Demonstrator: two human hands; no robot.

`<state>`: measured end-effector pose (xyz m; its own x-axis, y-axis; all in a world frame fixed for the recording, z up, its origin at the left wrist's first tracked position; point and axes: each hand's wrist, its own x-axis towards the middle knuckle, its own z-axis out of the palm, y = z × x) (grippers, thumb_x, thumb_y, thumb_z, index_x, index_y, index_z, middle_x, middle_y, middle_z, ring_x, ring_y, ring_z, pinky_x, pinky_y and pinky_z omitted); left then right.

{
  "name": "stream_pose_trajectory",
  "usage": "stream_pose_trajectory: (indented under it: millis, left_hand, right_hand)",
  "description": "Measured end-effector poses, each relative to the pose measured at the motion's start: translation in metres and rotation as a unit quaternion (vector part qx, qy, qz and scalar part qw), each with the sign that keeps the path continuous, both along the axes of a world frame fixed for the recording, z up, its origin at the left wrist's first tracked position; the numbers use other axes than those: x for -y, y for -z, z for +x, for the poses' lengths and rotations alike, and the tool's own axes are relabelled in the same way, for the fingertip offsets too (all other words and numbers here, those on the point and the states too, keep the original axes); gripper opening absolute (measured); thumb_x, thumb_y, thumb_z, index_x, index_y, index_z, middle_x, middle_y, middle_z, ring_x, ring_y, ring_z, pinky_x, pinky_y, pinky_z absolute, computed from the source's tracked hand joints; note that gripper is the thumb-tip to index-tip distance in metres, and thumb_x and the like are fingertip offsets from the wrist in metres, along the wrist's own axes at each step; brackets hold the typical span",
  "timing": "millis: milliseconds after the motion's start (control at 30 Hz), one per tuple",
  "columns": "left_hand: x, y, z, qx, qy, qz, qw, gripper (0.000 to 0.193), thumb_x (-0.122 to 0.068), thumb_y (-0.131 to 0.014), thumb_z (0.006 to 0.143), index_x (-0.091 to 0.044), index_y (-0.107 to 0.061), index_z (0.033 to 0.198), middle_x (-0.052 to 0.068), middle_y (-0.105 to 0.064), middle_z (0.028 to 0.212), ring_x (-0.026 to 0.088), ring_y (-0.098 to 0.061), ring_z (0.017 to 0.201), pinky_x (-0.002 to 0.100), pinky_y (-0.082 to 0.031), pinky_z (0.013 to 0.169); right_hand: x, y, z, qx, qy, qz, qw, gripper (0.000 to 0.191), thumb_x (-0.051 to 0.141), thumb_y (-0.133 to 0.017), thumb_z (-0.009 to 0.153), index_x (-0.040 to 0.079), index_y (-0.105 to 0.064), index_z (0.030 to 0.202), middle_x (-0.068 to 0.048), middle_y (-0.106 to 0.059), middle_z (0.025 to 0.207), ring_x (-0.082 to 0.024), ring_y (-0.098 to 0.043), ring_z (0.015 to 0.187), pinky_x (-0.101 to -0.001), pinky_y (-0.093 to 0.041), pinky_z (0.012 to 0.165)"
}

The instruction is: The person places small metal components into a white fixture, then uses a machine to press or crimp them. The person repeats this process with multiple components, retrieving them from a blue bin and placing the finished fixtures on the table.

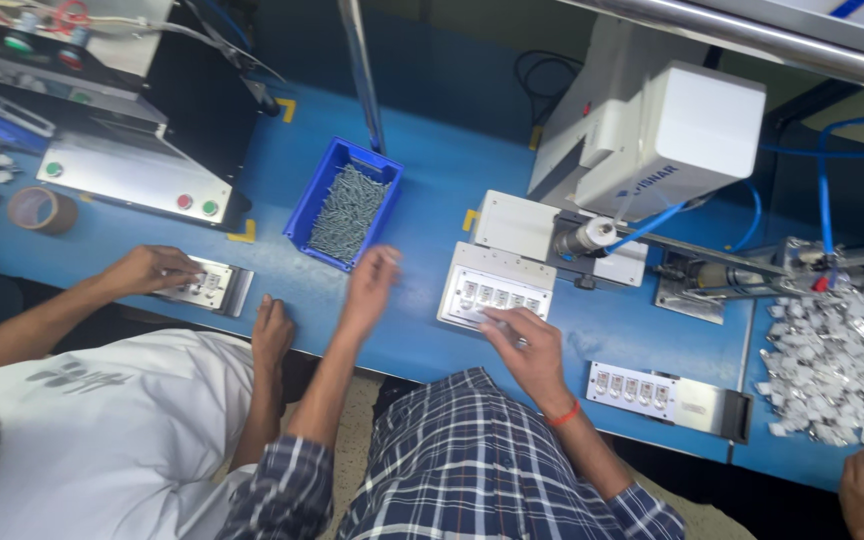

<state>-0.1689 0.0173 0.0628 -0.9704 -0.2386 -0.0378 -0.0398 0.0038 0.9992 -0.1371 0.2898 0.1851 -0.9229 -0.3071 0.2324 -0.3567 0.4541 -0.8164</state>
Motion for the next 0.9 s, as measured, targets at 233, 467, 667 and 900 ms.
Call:
stream_pose_trajectory:
  millis: [233,467,667,900]
  left_hand:
    - [-0.083,-0.069,0.061,-0.024,0.225,-0.096,0.969,0.017,-0.013,-0.053,0.103,-0.003,-0.065,0.110,0.011,-0.073,0.097,0.022,-0.073,0.092,0.035,-0.056,0.081]
    - [-0.087,-0.056,0.055,0.019,0.222,-0.100,0.970,0.028,-0.018,-0.054,0.105,-0.004,-0.060,0.128,0.012,-0.073,0.106,0.023,-0.073,0.101,0.035,-0.058,0.089]
    - [-0.082,-0.039,0.051,0.012,0.132,-0.044,0.990,0.044,-0.017,-0.060,0.100,-0.001,-0.052,0.140,0.011,-0.070,0.114,0.020,-0.069,0.106,0.034,-0.057,0.093]
    - [-0.070,-0.026,0.063,0.045,0.092,0.030,0.994,0.037,-0.014,-0.063,0.099,-0.002,-0.061,0.134,0.008,-0.071,0.109,0.014,-0.067,0.100,0.028,-0.056,0.089]
  right_hand:
    - [-0.001,-0.001,-0.008,0.016,-0.055,0.012,0.998,0.022,0.010,-0.078,0.088,0.011,-0.080,0.110,-0.006,-0.077,0.100,-0.020,-0.075,0.091,-0.0310,-0.060,0.077]
    - [-0.010,0.005,-0.019,-0.012,-0.089,0.047,0.995,0.020,0.012,-0.080,0.086,0.012,-0.080,0.106,-0.004,-0.076,0.099,-0.021,-0.072,0.092,-0.0328,-0.057,0.079]
    - [0.003,0.027,-0.050,-0.086,0.011,0.103,0.991,0.015,0.015,-0.085,0.079,0.014,-0.082,0.093,-0.001,-0.071,0.093,-0.023,-0.063,0.097,-0.0366,-0.050,0.084]
    - [0.010,0.043,-0.063,-0.088,0.009,0.180,0.980,0.012,0.019,-0.087,0.075,0.016,-0.084,0.087,-0.001,-0.065,0.086,-0.025,-0.057,0.095,-0.0398,-0.044,0.086]
